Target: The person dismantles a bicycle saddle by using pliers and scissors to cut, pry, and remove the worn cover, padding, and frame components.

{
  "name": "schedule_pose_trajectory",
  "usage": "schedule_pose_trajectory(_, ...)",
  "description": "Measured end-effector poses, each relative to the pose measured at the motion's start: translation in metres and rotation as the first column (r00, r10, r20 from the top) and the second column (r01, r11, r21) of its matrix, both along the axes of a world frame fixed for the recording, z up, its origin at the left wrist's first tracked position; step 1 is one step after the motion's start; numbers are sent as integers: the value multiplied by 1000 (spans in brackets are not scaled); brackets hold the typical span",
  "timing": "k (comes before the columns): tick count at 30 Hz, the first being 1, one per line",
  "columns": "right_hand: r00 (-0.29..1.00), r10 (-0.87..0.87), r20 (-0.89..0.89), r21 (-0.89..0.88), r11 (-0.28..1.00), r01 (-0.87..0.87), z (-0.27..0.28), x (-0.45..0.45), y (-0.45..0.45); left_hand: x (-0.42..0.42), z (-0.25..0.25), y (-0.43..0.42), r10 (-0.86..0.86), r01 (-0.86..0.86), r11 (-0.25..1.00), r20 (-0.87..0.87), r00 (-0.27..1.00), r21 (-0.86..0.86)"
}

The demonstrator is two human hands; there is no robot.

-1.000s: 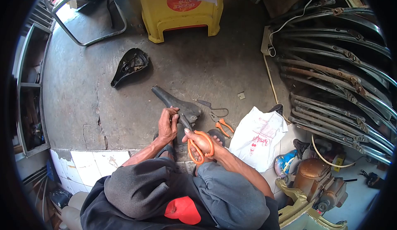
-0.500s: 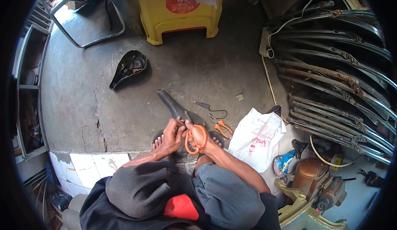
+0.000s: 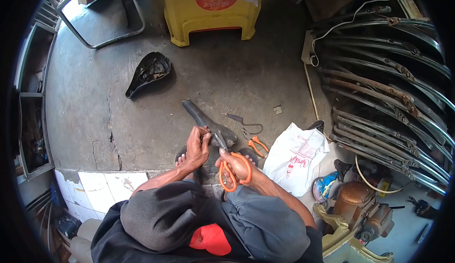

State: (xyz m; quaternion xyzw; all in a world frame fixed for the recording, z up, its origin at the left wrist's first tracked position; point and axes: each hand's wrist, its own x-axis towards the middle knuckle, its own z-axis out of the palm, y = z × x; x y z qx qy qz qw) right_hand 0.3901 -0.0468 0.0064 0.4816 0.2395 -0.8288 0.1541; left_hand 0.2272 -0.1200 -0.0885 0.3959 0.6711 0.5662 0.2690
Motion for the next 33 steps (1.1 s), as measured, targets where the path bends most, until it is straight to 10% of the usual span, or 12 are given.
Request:
schedule_pose_trajectory(7, 986, -101, -132, -240, 968, 67, 2, 10, 9, 2, -3, -3, -13, 13, 1000, 38, 999, -2)
schedule_pose_trajectory(27, 995, 60, 75, 127, 990, -69, -39, -3, -31, 4, -1, -3, -57, 56, 998, 23, 998, 31)
schedule_pose_trajectory(33, 989, -103, -110, 30, 994, 107, -47, 9, -14, 9, 1, -1, -36, 35, 999, 41, 998, 34)
